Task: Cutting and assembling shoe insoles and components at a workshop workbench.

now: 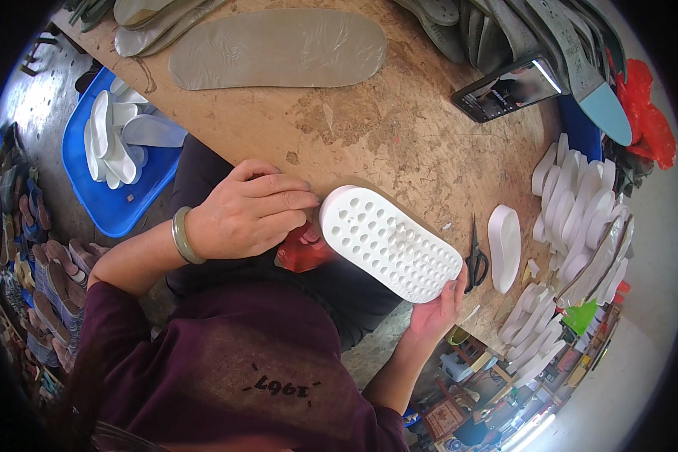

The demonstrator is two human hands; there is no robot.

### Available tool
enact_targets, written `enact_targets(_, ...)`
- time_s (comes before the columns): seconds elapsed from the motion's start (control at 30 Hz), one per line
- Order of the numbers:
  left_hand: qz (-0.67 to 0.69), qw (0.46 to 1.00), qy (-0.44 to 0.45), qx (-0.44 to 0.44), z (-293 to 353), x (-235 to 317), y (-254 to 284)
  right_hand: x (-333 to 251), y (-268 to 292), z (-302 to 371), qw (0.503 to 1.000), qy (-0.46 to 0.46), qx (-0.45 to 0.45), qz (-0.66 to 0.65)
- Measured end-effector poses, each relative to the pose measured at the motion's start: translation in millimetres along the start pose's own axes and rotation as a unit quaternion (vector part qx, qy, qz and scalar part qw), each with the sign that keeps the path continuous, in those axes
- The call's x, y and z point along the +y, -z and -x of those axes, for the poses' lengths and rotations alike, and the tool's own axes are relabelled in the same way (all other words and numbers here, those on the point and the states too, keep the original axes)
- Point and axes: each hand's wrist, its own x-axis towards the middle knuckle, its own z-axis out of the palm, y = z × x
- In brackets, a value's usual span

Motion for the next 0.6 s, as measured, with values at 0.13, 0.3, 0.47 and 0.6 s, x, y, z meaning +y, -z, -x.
enact_targets(0.13, 0.003, 1.0, -0.003, -0.005, -0.1, -0.2, 0.3, 0.5, 1.9, 0.5, 1.0, 0.004, 0.0, 0.001)
enact_targets(0.3, 0.003, 1.0, -0.002, -0.001, -0.1, 0.7, -0.2, 0.4, 2.7, 1.0, 1.0, 0.004, 0.003, 0.01)
enact_targets(0.47, 0.0, 1.0, 0.0, -0.002, 0.3, 0.3, -0.4, 0.3, -0.4, 0.8, 1.0, 0.005, 0.003, 0.015)
enact_targets(0.6, 0.003, 1.0, 0.0, -0.002, -1.2, -0.2, 1.3, 0.6, -1.8, -0.1, 1.0, 0.002, 0.01, 0.019)
